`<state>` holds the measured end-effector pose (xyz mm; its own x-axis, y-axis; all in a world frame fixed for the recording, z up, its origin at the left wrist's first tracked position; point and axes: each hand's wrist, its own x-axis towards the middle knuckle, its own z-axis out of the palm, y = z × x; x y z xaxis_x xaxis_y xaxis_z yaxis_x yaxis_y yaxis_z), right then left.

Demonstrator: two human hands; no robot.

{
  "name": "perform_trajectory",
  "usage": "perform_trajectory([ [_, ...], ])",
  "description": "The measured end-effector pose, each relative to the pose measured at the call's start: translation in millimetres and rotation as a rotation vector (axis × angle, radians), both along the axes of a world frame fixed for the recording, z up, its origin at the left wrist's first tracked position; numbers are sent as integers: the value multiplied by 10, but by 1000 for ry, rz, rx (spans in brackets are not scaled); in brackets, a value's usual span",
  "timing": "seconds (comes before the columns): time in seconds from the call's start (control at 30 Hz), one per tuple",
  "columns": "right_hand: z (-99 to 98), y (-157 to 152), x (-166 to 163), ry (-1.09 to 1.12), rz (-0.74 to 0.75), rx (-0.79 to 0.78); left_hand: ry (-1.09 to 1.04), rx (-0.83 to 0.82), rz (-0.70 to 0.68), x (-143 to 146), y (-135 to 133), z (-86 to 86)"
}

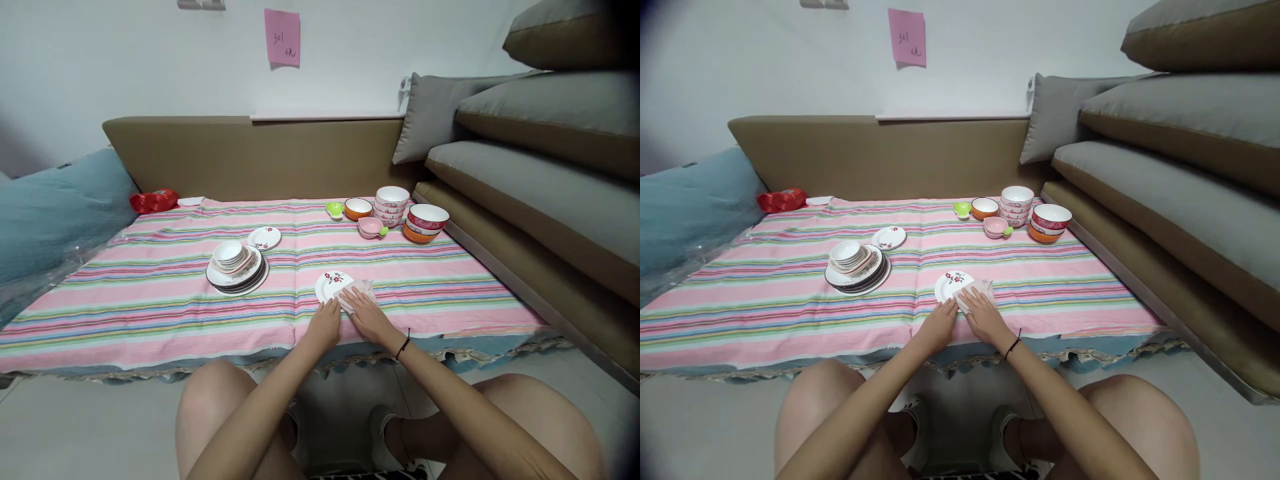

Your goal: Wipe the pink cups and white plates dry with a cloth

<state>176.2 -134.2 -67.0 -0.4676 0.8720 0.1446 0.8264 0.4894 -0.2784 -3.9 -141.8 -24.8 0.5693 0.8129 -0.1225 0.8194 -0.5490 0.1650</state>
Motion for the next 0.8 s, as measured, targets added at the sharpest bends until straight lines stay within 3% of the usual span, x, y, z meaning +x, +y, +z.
perform_trajectory([
  [0.23, 95, 177, -72, -59, -196, -32, 32, 44, 32, -17, -6, 23],
  [0.43, 56, 30, -51, -10, 32, 33, 57, 97, 219, -96, 93, 28],
  [0.63, 123, 131, -98, -32, -168, -30, 29, 88, 245, -106, 122, -60],
  [0.8, 109, 82, -45, -18, 3, -2, -25, 83, 232, -180, 149, -83],
])
